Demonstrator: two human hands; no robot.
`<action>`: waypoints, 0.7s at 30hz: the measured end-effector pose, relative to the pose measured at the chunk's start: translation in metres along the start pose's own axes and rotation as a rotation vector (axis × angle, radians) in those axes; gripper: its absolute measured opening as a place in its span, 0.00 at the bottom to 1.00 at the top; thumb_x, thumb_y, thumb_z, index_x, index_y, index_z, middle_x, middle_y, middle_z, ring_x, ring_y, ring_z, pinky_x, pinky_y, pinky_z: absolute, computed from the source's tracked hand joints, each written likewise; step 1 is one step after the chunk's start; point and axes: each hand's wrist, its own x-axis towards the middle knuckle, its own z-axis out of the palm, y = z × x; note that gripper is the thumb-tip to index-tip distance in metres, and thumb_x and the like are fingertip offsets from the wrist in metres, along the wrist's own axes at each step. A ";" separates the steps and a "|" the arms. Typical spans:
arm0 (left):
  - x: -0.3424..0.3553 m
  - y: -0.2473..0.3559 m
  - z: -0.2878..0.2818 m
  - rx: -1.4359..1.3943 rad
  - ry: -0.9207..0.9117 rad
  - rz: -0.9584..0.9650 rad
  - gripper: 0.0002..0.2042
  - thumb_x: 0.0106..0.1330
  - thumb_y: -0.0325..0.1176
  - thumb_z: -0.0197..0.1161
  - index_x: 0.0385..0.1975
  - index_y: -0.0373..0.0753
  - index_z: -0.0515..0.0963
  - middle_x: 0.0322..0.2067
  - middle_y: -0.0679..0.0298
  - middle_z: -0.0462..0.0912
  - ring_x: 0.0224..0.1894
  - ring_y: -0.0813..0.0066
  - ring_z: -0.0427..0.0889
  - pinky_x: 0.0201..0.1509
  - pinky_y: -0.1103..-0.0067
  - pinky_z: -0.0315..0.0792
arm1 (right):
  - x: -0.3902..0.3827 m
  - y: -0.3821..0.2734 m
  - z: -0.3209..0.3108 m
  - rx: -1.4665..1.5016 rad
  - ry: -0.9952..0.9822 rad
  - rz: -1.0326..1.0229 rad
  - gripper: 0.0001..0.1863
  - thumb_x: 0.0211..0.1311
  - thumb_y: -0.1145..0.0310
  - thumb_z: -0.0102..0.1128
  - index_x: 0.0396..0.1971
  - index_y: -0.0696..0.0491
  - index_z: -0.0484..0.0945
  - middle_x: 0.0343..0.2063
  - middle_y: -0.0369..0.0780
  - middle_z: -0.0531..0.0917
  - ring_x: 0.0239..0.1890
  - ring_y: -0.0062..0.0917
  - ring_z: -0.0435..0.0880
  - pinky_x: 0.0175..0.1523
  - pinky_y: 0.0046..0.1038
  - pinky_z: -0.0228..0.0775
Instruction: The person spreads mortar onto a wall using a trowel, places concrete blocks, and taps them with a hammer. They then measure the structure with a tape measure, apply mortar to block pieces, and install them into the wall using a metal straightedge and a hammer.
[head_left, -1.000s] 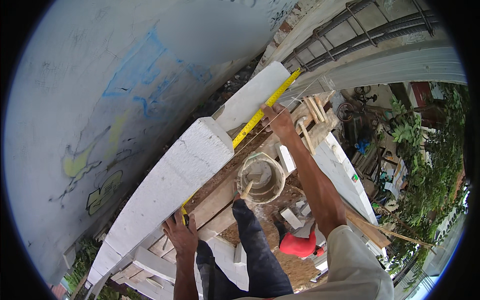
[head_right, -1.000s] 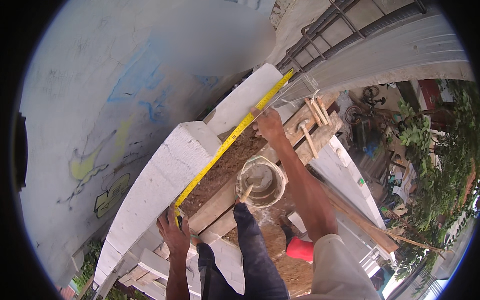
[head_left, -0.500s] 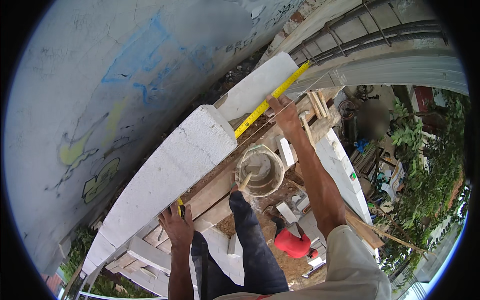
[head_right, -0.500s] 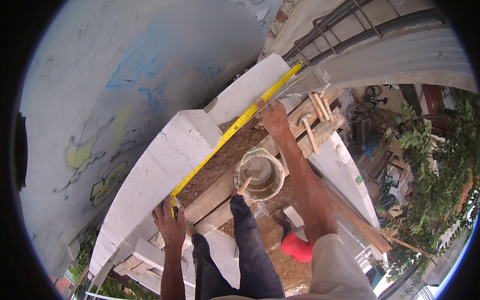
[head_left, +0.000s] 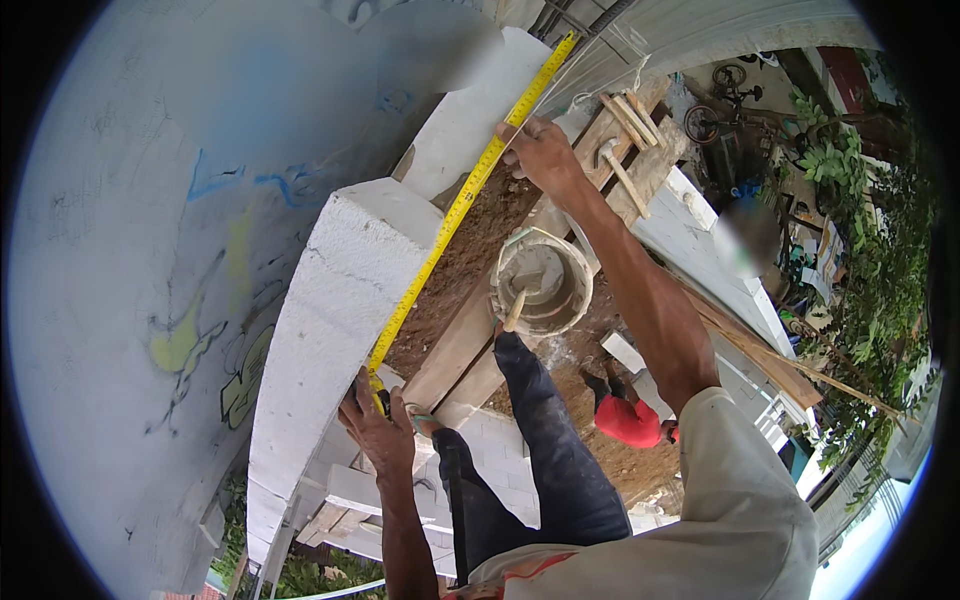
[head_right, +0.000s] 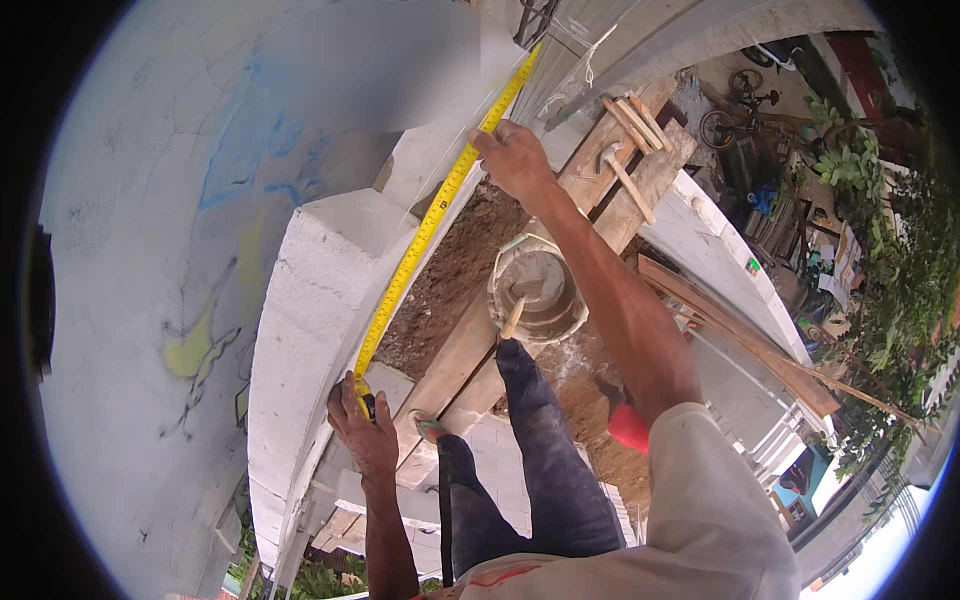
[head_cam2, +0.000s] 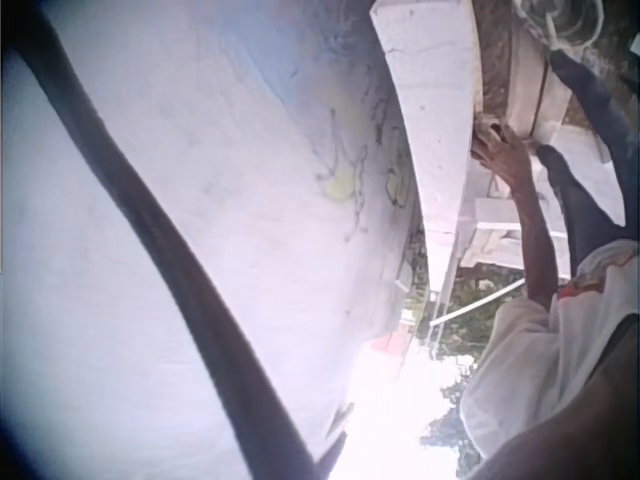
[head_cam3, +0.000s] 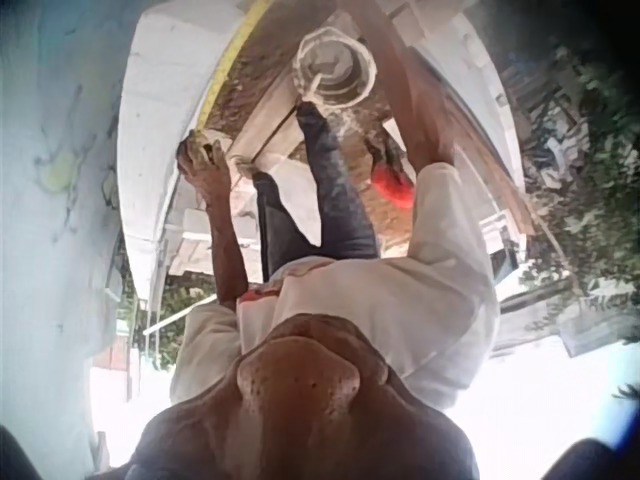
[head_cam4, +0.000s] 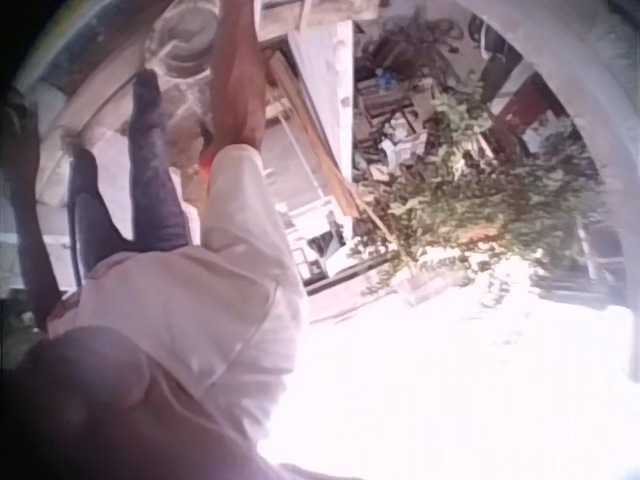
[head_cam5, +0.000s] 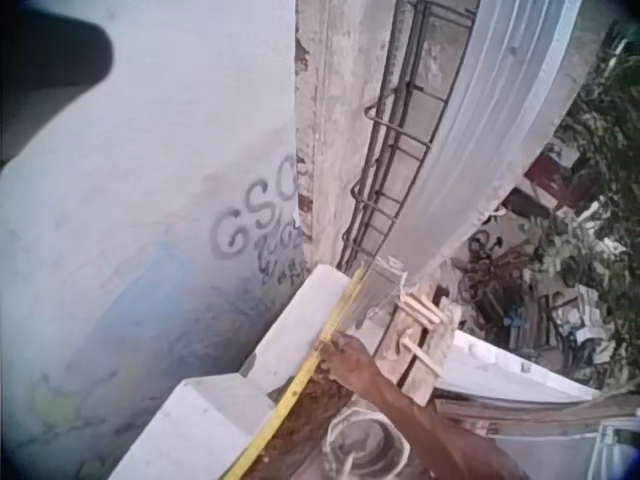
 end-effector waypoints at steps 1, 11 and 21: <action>0.000 0.000 0.000 -0.012 -0.001 0.006 0.33 0.70 0.31 0.70 0.74 0.37 0.69 0.66 0.43 0.70 0.69 0.37 0.68 0.72 0.47 0.64 | 0.000 0.002 0.000 0.002 0.003 -0.004 0.21 0.78 0.53 0.63 0.45 0.60 0.84 0.32 0.39 0.85 0.32 0.22 0.83 0.38 0.30 0.79; 0.002 -0.007 -0.004 -0.005 0.003 0.028 0.32 0.70 0.31 0.70 0.74 0.38 0.69 0.65 0.43 0.71 0.67 0.37 0.69 0.72 0.47 0.64 | 0.009 0.009 0.005 -0.075 0.026 -0.036 0.22 0.76 0.52 0.65 0.42 0.60 0.85 0.28 0.39 0.85 0.30 0.23 0.83 0.39 0.31 0.78; -0.047 -0.034 0.002 -0.489 -0.315 -0.196 0.33 0.61 0.26 0.75 0.67 0.35 0.71 0.58 0.50 0.74 0.62 0.52 0.74 0.70 0.57 0.68 | -0.059 0.010 0.005 -0.024 -0.259 0.018 0.20 0.73 0.52 0.69 0.44 0.56 0.87 0.30 0.37 0.83 0.34 0.22 0.78 0.42 0.32 0.74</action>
